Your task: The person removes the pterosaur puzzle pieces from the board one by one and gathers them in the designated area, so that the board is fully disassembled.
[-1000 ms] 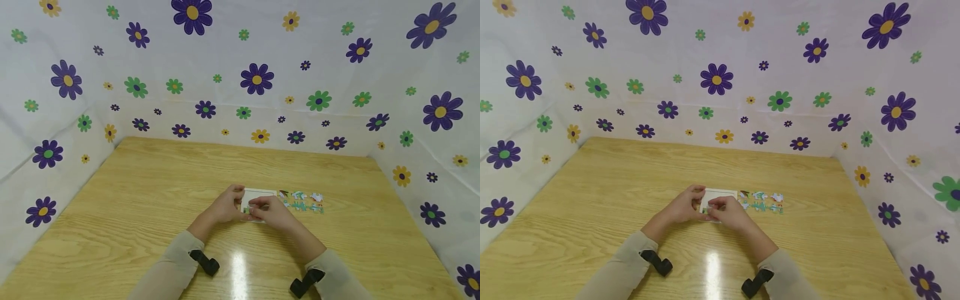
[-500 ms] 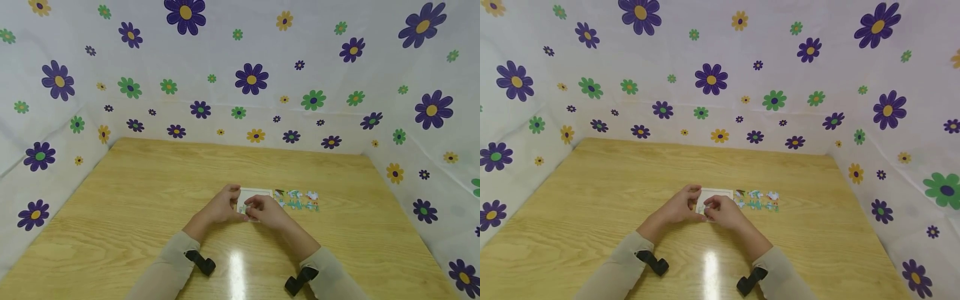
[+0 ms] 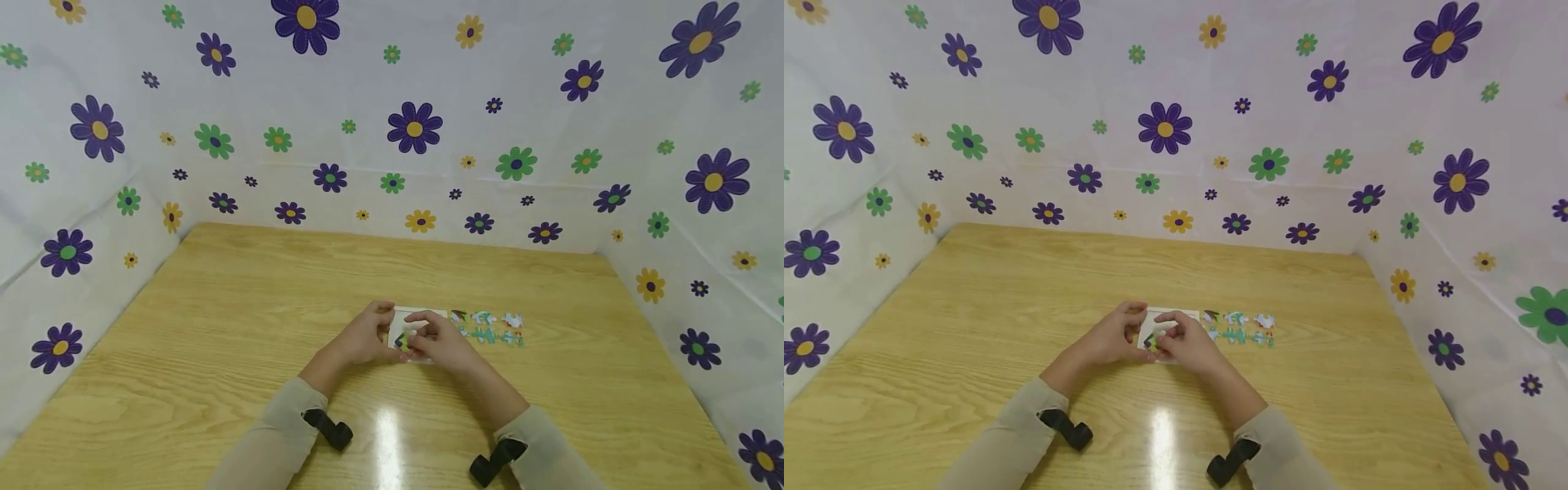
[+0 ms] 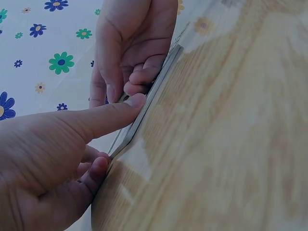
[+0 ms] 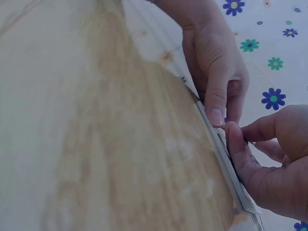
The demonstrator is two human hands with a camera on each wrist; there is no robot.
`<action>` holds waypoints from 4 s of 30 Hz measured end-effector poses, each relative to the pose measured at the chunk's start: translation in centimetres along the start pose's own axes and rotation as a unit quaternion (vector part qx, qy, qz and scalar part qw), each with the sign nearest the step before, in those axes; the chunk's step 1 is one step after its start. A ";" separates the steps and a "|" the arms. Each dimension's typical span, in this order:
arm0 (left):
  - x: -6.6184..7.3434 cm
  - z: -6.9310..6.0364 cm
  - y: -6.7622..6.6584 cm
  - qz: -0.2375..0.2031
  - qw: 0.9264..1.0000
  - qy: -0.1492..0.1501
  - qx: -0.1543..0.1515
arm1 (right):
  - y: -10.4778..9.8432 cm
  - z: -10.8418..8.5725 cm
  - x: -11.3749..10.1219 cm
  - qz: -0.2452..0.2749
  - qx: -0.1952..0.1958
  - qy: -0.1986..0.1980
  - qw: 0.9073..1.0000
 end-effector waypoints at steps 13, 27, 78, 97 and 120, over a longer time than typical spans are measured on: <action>-0.2 -0.1 0.2 0.004 1.000 -0.011 -0.001 | -5.4 -1.7 0.8 -0.017 0.088 0.025 0.996; -0.2 -0.1 0.4 0.014 1.000 -0.012 0.005 | -8.2 -3.5 2.7 -0.029 0.109 0.066 0.991; -0.2 0.1 0.2 0.006 1.000 -0.001 0.003 | -2.3 -1.9 -0.1 -0.169 0.066 -0.051 0.982; -0.2 0.1 0.4 0.014 1.000 -0.009 0.006 | -5.2 -2.8 0.5 -0.015 0.010 0.007 1.000; -0.3 0.2 0.4 0.011 1.000 -0.013 0.007 | -11.7 -5.9 3.3 -0.075 0.132 0.020 0.988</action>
Point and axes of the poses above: each hand's wrist, its own z-axis towards the middle knuckle, its own y-axis out of the palm, x = y × z, the point moved 6 cm from there along z, towards the middle knuckle, and after that the axes turned 14 degrees about x, right-handed, at the moved point
